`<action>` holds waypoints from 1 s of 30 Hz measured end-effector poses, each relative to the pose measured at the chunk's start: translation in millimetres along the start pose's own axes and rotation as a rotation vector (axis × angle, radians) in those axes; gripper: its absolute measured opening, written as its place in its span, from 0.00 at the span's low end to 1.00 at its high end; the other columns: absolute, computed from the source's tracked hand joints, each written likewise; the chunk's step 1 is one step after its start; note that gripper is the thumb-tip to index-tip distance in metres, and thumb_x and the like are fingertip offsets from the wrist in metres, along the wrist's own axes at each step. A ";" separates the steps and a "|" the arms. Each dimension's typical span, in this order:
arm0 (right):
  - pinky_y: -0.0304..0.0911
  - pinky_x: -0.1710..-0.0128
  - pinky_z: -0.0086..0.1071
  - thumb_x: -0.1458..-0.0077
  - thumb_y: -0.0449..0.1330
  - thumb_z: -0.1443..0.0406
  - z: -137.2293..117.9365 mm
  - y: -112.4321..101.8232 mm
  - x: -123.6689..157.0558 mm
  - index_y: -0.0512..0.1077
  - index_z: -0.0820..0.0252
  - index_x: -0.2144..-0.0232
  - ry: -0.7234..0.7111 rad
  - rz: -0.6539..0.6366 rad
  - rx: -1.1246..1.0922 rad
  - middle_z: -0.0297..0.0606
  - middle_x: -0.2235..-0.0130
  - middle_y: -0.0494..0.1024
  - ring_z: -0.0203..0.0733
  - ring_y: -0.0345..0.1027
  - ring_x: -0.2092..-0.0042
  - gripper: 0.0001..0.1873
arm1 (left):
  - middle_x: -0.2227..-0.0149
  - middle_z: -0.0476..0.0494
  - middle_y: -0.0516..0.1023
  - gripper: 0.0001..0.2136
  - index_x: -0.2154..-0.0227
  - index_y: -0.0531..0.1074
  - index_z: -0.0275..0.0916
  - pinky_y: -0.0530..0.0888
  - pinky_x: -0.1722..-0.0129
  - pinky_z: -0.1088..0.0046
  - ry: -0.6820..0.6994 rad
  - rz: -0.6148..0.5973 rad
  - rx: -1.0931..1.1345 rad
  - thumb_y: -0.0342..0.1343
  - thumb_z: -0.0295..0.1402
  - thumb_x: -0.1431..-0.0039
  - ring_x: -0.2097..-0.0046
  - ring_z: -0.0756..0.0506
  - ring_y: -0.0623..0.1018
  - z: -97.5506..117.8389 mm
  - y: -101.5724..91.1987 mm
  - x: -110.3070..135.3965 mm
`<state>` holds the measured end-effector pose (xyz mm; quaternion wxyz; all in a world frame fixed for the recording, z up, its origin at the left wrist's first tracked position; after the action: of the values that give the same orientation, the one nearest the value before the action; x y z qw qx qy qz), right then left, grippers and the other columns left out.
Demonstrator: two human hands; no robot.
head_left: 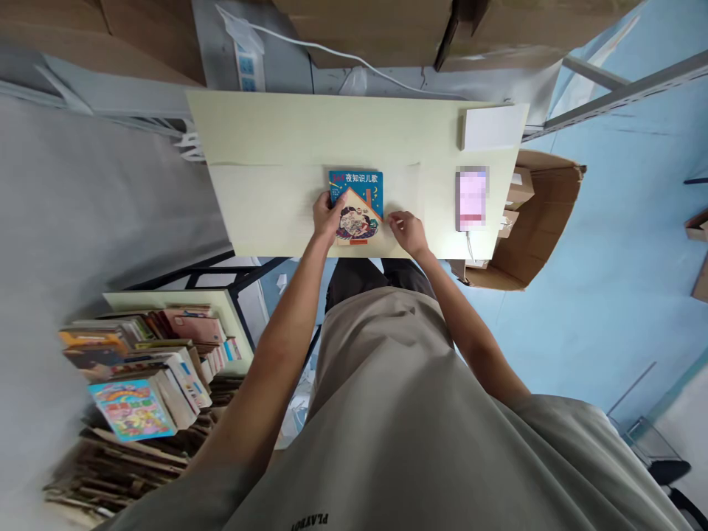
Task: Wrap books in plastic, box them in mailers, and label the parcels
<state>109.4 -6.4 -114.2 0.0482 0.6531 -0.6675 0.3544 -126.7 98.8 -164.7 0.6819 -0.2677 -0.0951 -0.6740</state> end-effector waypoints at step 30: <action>0.82 0.45 0.45 0.21 0.60 0.63 -80.9 79.9 -8.8 0.81 0.58 0.53 -0.121 -0.052 0.271 0.51 0.40 0.81 0.51 0.84 0.49 0.09 | 0.43 0.30 0.85 0.19 0.52 0.83 0.43 0.70 0.20 0.45 0.174 0.061 -0.373 0.60 0.54 0.19 0.26 0.30 0.76 0.4 2.9 46.8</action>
<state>6.0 36.0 -91.5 -0.0713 0.6908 -0.5982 0.3999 -120.4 58.3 -142.1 0.6462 -0.3327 0.0987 -0.6797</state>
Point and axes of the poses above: each hand's wrist, its own x-axis away from the middle knuckle, its own y-axis out of the palm, z = x × y, the point moved 1 cm from there along -x, towards the middle knuckle
